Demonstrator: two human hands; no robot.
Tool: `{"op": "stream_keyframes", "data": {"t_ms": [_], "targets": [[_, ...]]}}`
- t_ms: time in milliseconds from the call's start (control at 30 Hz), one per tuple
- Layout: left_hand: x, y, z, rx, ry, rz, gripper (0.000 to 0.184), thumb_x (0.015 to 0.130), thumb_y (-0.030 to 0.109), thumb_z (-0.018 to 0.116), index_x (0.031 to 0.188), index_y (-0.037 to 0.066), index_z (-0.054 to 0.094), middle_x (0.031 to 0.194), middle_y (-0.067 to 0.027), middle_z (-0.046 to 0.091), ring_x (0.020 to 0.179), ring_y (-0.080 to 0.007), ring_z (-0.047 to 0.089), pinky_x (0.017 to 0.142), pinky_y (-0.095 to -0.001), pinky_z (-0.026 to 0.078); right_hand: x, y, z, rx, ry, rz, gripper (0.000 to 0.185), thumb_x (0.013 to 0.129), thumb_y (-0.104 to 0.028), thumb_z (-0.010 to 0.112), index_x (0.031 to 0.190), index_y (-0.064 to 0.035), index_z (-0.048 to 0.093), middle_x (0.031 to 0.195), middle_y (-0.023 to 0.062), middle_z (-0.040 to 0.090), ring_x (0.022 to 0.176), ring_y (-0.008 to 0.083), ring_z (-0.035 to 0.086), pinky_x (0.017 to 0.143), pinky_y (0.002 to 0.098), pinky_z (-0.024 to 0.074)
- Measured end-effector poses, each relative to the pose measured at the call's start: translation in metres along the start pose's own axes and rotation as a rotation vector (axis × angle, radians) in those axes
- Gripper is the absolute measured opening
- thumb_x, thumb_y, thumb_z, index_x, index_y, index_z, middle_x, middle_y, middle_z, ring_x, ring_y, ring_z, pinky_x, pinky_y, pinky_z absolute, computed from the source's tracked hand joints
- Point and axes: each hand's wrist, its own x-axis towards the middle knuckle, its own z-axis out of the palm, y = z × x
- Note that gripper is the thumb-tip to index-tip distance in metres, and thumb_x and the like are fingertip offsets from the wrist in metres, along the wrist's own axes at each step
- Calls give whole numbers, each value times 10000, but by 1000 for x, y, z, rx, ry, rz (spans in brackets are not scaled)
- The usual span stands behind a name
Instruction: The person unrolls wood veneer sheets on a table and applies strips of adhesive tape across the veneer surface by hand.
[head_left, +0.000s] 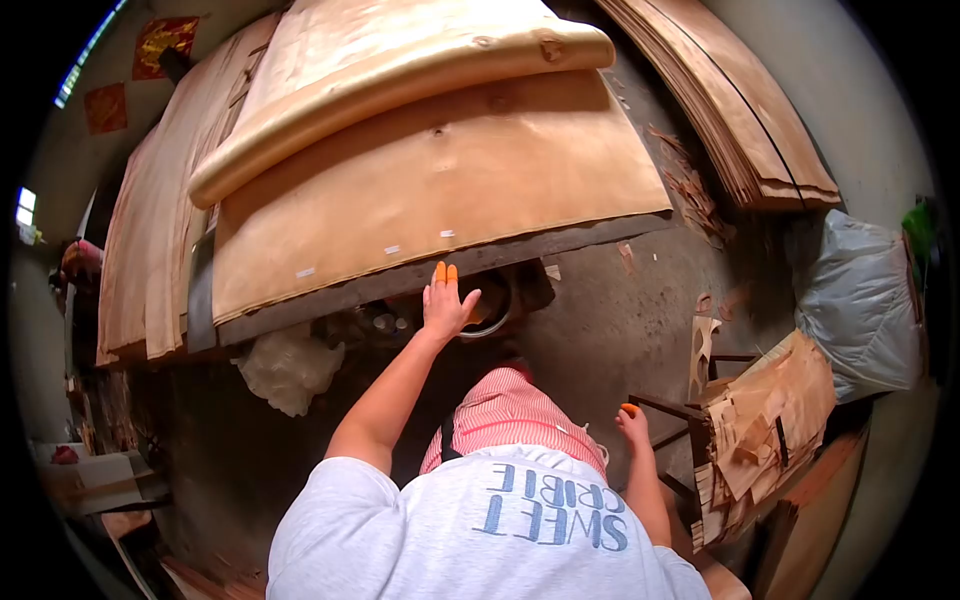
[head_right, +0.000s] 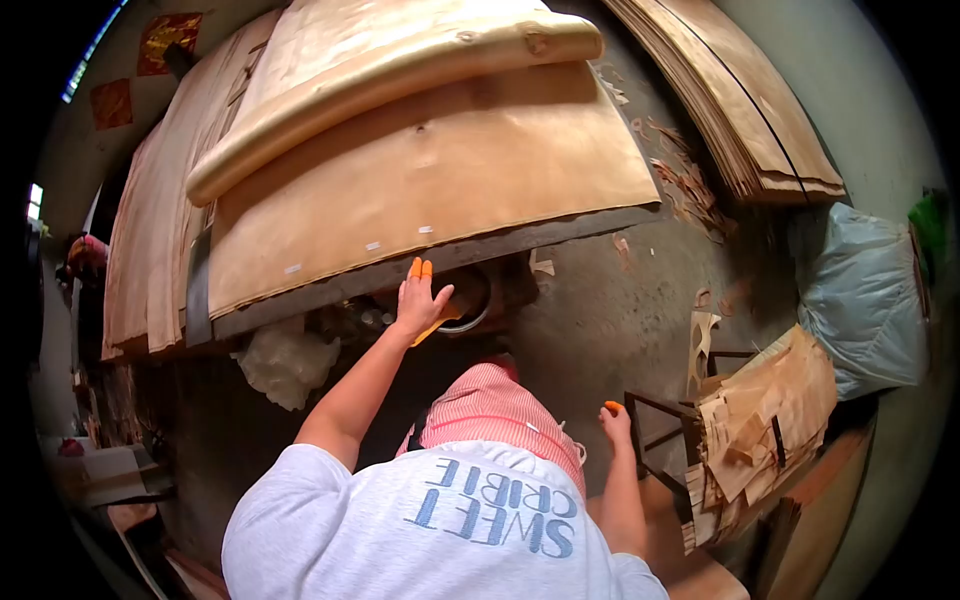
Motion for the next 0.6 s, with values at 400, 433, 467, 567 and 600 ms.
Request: {"op": "stream_keyframes", "data": {"t_ms": [400,433,467,567,600], "targets": [[161,125,92,118,7,267,783,806,465,600,1359,-19,330,1416,-213,308,1353,-331,219,1083,-500,181,93,-115,-81,-201,-122,-1,274,871,-142,591,1114,-19,567,938,66,636,747,115,606,641,235,477],[168,137,93,147,-20,284,798,792,465,615,1358,-21,330,1415,-214,309,1355,-331,214,1086,-498,175,104,-130,-93,-193,-107,-16,269,872,-139,589,1112,-19,568,927,64,638,742,114,607,637,234,475],[169,148,93,155,-27,246,836,748,471,659,1340,-34,353,1403,-220,326,1354,-337,208,1084,-488,184,115,-146,-103,-187,-93,-36,265,874,-137,586,1110,-18,568,915,62,640,737,113,607,632,234,474],[185,170,69,249,-252,147,857,724,484,677,1321,-51,373,1389,-220,352,1333,-351,236,1066,-487,209,139,-206,-117,-178,-86,-70,255,886,-133,571,1116,-23,567,925,61,652,750,114,618,635,228,467],[192,173,55,244,-134,207,662,747,435,668,1194,-27,512,1261,-219,486,1197,-333,443,971,-428,369,153,-218,-117,-183,-81,-110,257,888,-133,568,1121,-25,565,934,61,655,754,115,620,638,227,466]]}}
